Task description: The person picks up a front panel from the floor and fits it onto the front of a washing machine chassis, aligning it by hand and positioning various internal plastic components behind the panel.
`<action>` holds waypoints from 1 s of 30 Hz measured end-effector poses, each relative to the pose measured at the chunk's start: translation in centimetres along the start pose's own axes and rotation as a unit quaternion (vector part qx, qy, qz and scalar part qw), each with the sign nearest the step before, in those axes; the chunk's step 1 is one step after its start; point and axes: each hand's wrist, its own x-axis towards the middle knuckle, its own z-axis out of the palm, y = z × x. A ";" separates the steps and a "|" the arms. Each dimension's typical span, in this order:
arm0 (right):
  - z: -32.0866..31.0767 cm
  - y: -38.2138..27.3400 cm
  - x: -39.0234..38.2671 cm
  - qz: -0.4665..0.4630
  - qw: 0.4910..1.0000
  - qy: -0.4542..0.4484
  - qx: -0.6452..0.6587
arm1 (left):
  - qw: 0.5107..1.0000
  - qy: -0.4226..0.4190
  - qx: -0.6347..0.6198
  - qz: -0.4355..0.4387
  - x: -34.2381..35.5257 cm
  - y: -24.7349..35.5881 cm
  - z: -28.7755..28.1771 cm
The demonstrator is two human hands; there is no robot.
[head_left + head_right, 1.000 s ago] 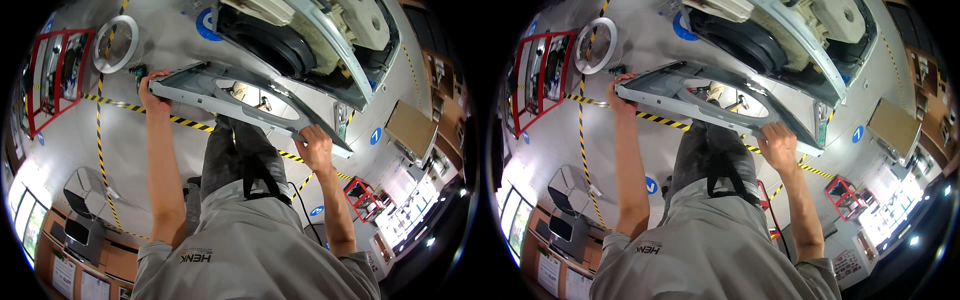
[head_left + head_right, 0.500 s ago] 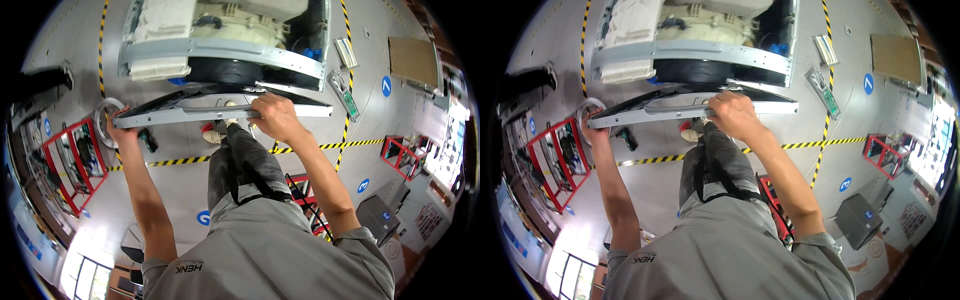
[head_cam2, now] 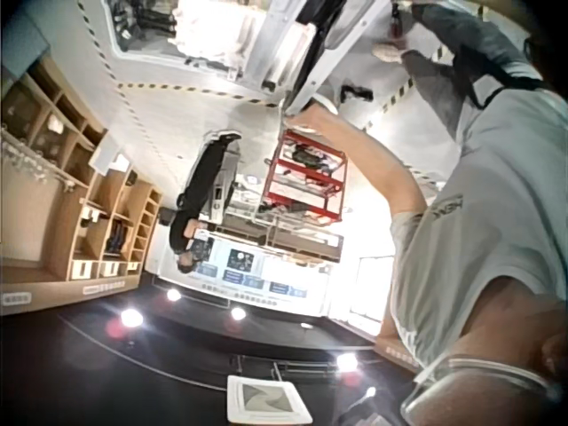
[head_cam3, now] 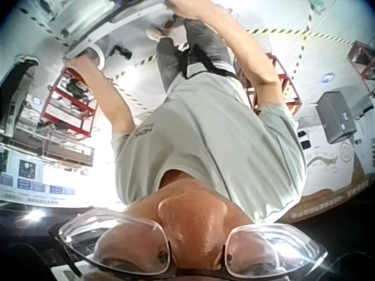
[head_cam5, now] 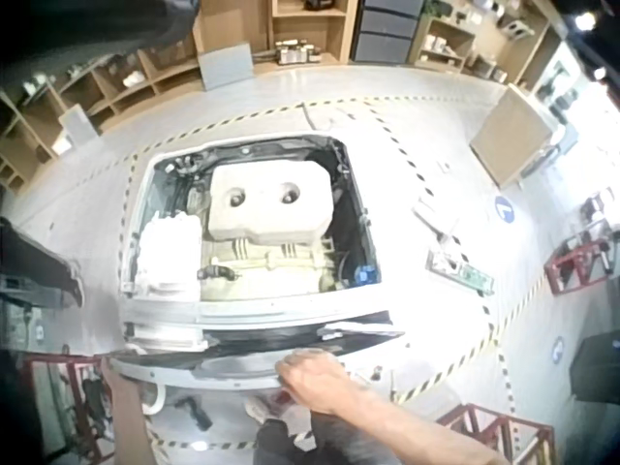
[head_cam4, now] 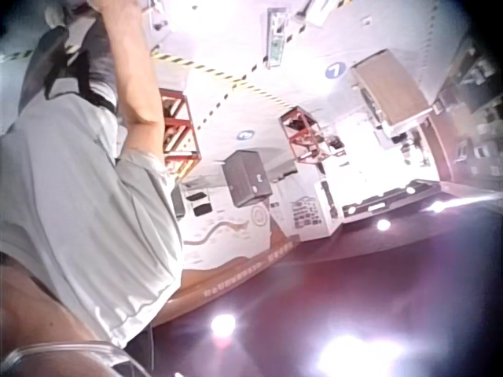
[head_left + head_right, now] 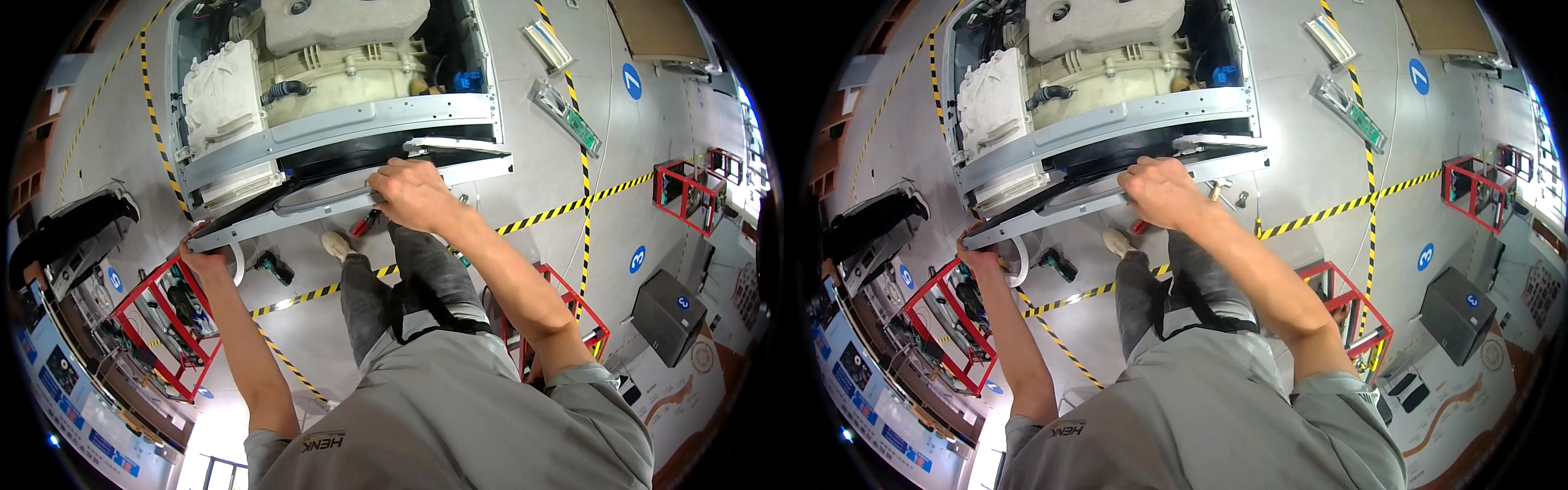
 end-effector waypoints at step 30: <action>2.2 0.3 -1.8 0.010 0.999 0.027 -0.029 | 0.997 -0.056 -0.037 -0.026 -0.1 -2.9 -3.4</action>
